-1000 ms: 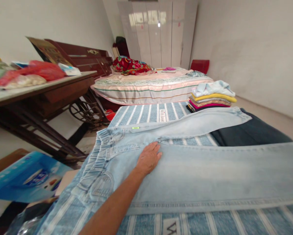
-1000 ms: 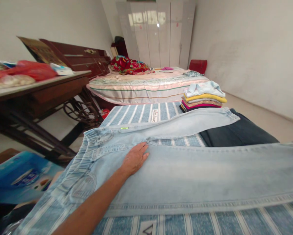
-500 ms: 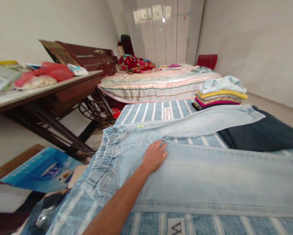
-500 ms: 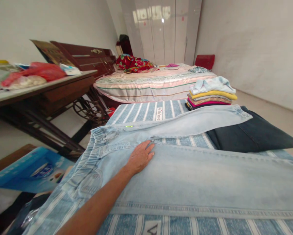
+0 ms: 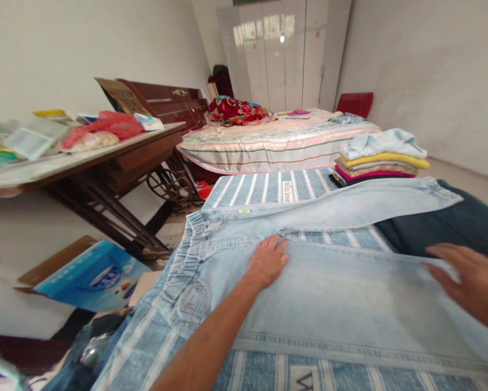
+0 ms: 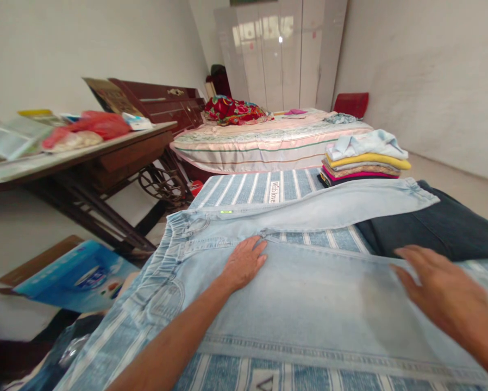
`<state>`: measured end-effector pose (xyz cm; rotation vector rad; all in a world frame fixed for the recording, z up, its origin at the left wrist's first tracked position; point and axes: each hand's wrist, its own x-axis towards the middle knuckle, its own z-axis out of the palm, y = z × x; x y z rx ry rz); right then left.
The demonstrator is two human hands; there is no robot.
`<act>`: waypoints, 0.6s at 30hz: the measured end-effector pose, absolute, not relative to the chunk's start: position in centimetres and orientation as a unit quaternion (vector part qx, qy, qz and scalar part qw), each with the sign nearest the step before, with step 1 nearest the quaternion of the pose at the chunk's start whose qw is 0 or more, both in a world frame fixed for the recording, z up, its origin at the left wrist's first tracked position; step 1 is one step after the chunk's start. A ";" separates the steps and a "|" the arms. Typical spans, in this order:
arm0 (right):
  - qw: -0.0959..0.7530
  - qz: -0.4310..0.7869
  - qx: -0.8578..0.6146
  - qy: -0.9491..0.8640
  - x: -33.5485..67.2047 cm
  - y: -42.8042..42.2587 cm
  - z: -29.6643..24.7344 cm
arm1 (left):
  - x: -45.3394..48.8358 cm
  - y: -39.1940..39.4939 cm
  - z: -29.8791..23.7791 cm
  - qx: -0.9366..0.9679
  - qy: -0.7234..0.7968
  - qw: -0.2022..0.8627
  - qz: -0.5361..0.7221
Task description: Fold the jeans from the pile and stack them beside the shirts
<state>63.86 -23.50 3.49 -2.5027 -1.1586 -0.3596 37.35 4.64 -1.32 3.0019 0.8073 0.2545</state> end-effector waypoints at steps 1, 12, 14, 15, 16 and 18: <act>0.192 -0.125 -0.850 -0.473 62.2 -21.5 2.9 | 37.3 4.6 -1.3 0.962 0.260 0.014 0.082; 0.163 0.014 -0.696 -0.699 49.5 -7.0 -0.5 | 36.8 4.5 -0.7 0.963 0.245 0.070 0.088; 0.138 0.023 -0.702 -0.698 49.9 -6.8 -1.5 | 36.7 4.7 -0.9 0.962 0.246 0.074 0.089; 0.129 0.026 -0.703 -0.699 50.1 -6.8 -1.8 | 36.7 4.8 -1.0 0.962 0.246 0.076 0.090; 0.123 0.027 -0.704 -0.699 50.2 -6.9 -2.0 | 36.8 4.8 -1.0 0.962 0.246 0.078 0.091; 0.116 0.028 -0.706 -0.698 50.2 -7.0 -2.2 | 36.8 4.9 -0.9 0.961 0.248 0.082 0.091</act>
